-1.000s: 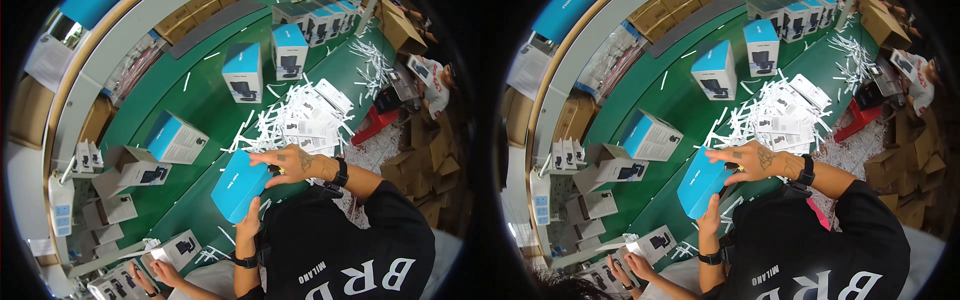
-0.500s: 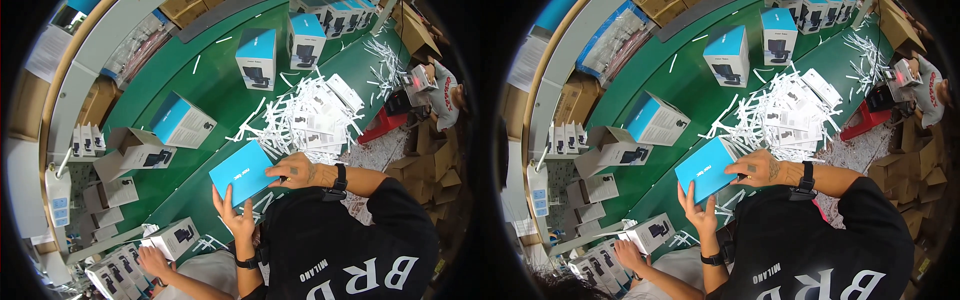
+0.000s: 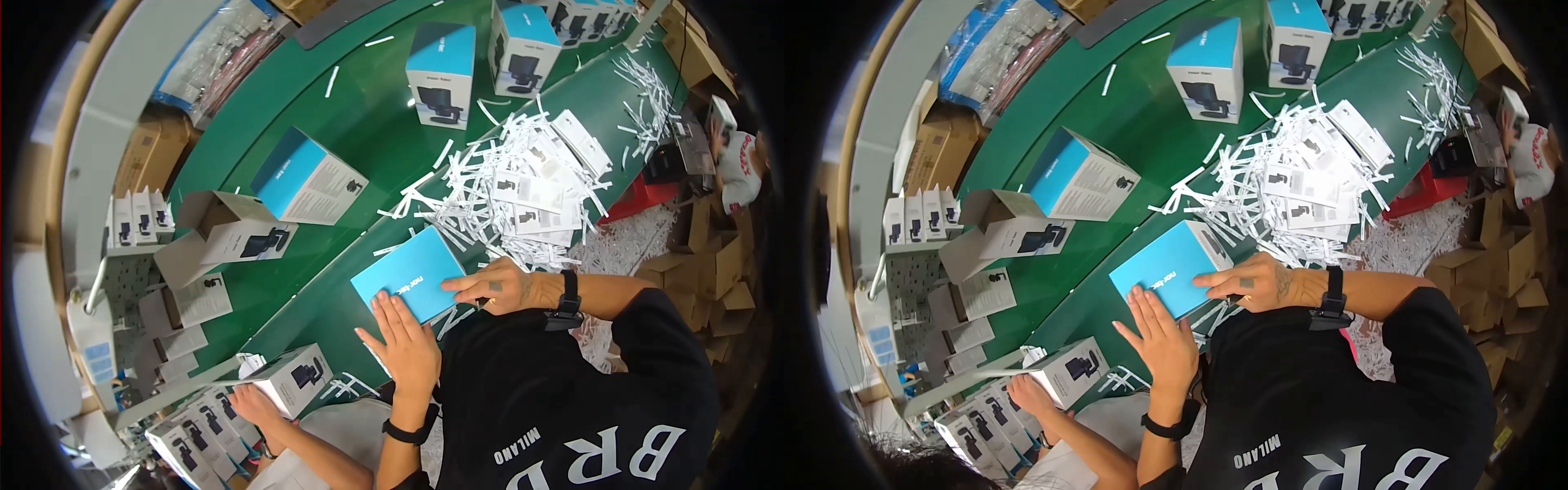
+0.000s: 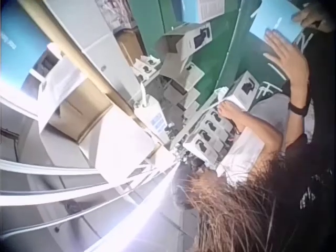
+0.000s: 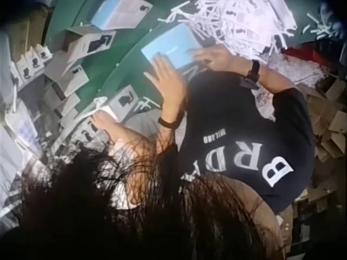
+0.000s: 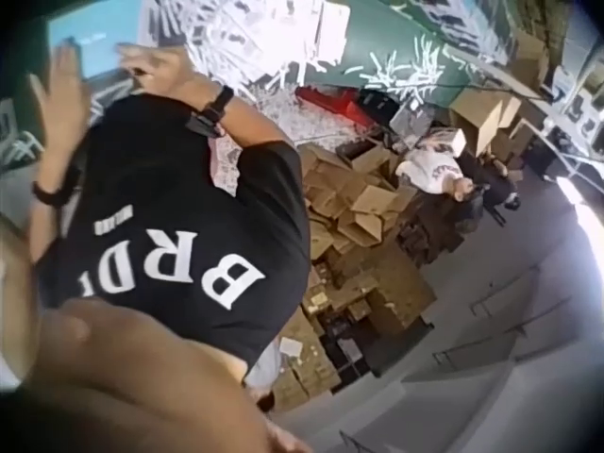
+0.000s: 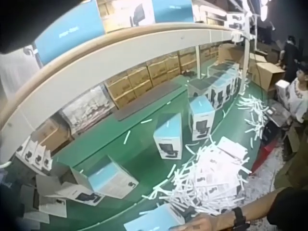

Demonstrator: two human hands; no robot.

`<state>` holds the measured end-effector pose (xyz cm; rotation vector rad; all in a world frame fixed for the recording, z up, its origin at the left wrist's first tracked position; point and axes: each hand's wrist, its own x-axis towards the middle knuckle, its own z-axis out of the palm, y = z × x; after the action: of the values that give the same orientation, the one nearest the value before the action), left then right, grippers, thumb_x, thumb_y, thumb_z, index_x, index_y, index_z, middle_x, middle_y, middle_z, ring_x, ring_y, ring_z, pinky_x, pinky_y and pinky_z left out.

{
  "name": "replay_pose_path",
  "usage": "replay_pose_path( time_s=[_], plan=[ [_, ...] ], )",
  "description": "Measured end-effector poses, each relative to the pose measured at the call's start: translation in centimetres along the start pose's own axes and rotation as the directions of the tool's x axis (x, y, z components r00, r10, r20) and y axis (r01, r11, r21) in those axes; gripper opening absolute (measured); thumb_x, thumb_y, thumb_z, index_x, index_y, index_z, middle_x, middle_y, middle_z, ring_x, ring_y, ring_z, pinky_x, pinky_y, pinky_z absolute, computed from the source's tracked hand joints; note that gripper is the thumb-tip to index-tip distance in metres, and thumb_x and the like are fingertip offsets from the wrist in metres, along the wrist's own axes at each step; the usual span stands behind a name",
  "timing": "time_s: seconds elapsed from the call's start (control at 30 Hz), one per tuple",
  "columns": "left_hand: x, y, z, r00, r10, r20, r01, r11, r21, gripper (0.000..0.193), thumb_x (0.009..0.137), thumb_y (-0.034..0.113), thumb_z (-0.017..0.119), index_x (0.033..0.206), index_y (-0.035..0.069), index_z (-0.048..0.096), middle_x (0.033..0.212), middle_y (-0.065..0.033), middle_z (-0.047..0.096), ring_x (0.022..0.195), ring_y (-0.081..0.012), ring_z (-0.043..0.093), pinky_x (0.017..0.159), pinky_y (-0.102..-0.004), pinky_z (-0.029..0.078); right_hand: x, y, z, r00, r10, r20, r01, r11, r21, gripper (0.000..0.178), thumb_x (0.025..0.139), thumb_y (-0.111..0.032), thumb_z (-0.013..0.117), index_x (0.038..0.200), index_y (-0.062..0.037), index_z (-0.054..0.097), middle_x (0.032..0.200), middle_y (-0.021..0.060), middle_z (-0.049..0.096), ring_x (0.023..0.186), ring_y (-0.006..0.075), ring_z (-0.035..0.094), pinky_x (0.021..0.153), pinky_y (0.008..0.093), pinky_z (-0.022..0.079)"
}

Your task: The person packs boxes by inserting a manual and a blue box into a white box, then uses a utility knife to cut a strip of tape and applies it to the white box. The person repeats these actions for several boxes before moving to a pile of boxes on the floor.

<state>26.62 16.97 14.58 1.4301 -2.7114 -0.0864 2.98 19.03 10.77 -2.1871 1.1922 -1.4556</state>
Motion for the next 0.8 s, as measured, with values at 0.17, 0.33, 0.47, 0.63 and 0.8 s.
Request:
replay_pose_path(
  time_s=[0.17, 0.33, 0.47, 0.63, 0.8],
  plan=[
    [0.7, -1.6, -0.7, 0.996, 0.083, 0.014, -0.084, 0.986, 0.146, 0.084, 0.083, 0.025, 0.072, 0.151, -0.005, 0.033, 0.158, -0.0284, 0.031, 0.148, -0.0459, 0.026, 0.115, -0.0675, 0.015, 0.3, 0.0, 0.1, 0.993, -0.064, 0.096, 0.063, 0.998, 0.007, 0.023, 0.076, 0.005, 0.073, 0.097, -0.0050, 0.069, 0.123, 0.0111, 0.071, 0.063, 0.0177, 0.070, 0.049, 0.0267, 0.055],
    [4.0, -2.5, -2.6, 0.983, 0.177, -0.043, -0.179, 0.982, -0.058, 0.095, 0.072, 0.039, 0.080, 0.151, 0.006, 0.039, 0.147, -0.0275, 0.039, 0.136, -0.0441, 0.038, 0.113, -0.0657, 0.022, 0.3, -0.9, -0.5, 0.988, -0.008, 0.156, 0.006, 1.000, 0.013, 0.029, 0.076, 0.006, 0.071, 0.103, -0.0052, 0.068, 0.130, 0.0083, 0.068, 0.077, 0.0178, 0.074, 0.056, 0.0272, 0.058],
    [6.7, -2.3, -3.3, 0.972, 0.228, -0.054, -0.233, 0.964, -0.129, 0.104, 0.064, 0.047, 0.085, 0.151, 0.012, 0.041, 0.140, -0.0296, 0.039, 0.129, -0.0459, 0.040, 0.110, -0.0620, 0.026, 1.1, -4.6, -1.5, 0.947, 0.317, -0.056, -0.311, 0.946, 0.098, 0.028, 0.079, 0.002, 0.073, 0.106, -0.0051, 0.069, 0.124, 0.0110, 0.069, 0.071, 0.0156, 0.071, 0.059, 0.0278, 0.058],
    [5.8, -1.5, -2.9, 0.982, 0.149, -0.117, -0.162, 0.980, -0.113, 0.109, 0.059, 0.048, 0.087, 0.152, 0.015, 0.041, 0.135, -0.0304, 0.040, 0.123, -0.0470, 0.042, 0.105, -0.0574, 0.030, 0.9, -3.8, -2.0, 0.879, 0.465, -0.107, -0.449, 0.882, 0.145, 0.040, 0.078, -0.010, 0.083, 0.114, -0.0073, 0.067, 0.110, 0.0072, 0.068, 0.074, 0.0120, 0.069, 0.063, 0.0264, 0.055],
    [6.0, -4.8, -5.4, 0.937, 0.343, 0.058, -0.336, 0.935, -0.111, 0.106, 0.057, 0.044, 0.086, 0.151, 0.018, 0.044, 0.134, -0.0303, 0.041, 0.121, -0.0466, 0.043, 0.102, -0.0547, 0.033, 5.4, -1.6, -3.1, 0.938, 0.277, 0.209, -0.293, 0.955, 0.047, 0.046, 0.076, -0.014, 0.083, 0.117, -0.0084, 0.064, 0.100, 0.0096, 0.063, 0.095, 0.0261, 0.070, 0.075, 0.0332, 0.057]
  ],
)
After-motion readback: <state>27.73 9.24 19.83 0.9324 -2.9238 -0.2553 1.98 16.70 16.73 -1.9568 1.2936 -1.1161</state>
